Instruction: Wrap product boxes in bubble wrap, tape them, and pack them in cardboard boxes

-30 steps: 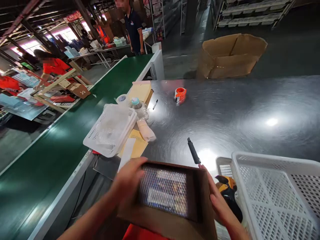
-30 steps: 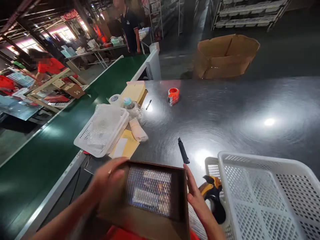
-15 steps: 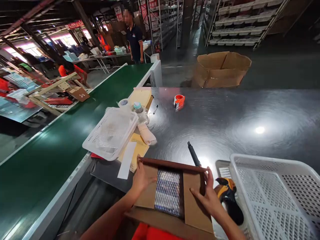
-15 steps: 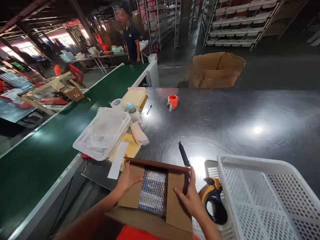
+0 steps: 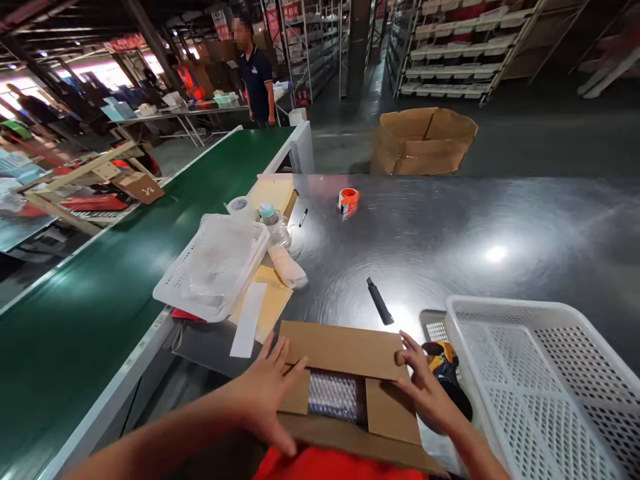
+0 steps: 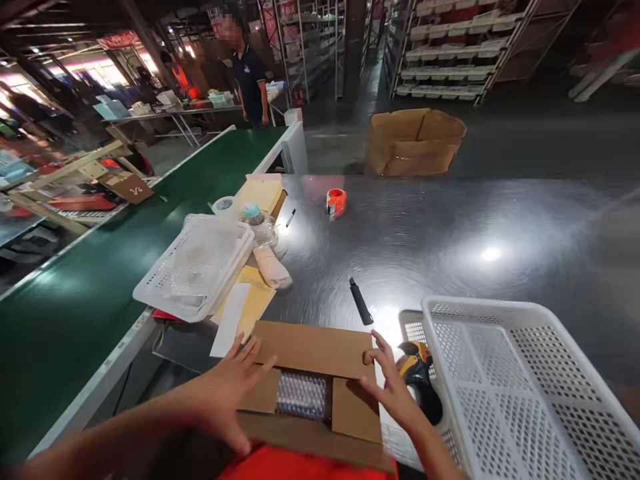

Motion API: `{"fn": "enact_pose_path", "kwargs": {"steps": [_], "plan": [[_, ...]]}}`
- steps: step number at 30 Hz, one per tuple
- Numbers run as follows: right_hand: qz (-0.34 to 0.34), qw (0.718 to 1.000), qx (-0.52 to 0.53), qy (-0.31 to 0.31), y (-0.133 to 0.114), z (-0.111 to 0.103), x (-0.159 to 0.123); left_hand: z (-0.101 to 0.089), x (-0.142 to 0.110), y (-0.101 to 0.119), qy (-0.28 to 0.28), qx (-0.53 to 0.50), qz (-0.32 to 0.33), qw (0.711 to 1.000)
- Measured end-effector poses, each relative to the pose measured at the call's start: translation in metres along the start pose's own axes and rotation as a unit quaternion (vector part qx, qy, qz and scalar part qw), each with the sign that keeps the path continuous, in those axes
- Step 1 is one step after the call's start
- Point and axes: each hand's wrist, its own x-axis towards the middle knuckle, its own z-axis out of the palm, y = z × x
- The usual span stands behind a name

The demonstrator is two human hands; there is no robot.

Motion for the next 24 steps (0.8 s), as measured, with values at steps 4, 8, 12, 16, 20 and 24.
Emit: {"fn": "enact_pose_path", "kwargs": {"steps": [4, 8, 12, 16, 20, 24], "plan": [[0.122, 0.96, 0.252, 0.01, -0.008, 0.014, -0.003, 0.005, 0.034, -0.005, 0.136, 0.038, -0.114, 0.983], [0.157, 0.94, 0.291, 0.085, -0.014, 0.034, -0.006, 0.051, 0.049, -0.023, 0.256, -0.154, -0.225, 0.928], [0.131, 0.947, 0.256, 0.143, -0.01, 0.045, -0.011, 0.078, 0.039, -0.023, 0.269, -0.53, -0.15, 0.791], [0.161, 0.954, 0.214, 0.131, -0.01, 0.052, -0.016, 0.072, 0.03, -0.027, 0.257, -0.655, -0.105, 0.703], [0.185, 0.955, 0.206, 0.108, -0.016, 0.065, -0.018, 0.067, 0.031, -0.04, 0.283, -0.635, -0.134, 0.706], [0.176, 0.944, 0.232, 0.152, -0.017, 0.076, -0.016, 0.069, 0.036, -0.042, 0.323, -0.595, -0.157, 0.719]]}}
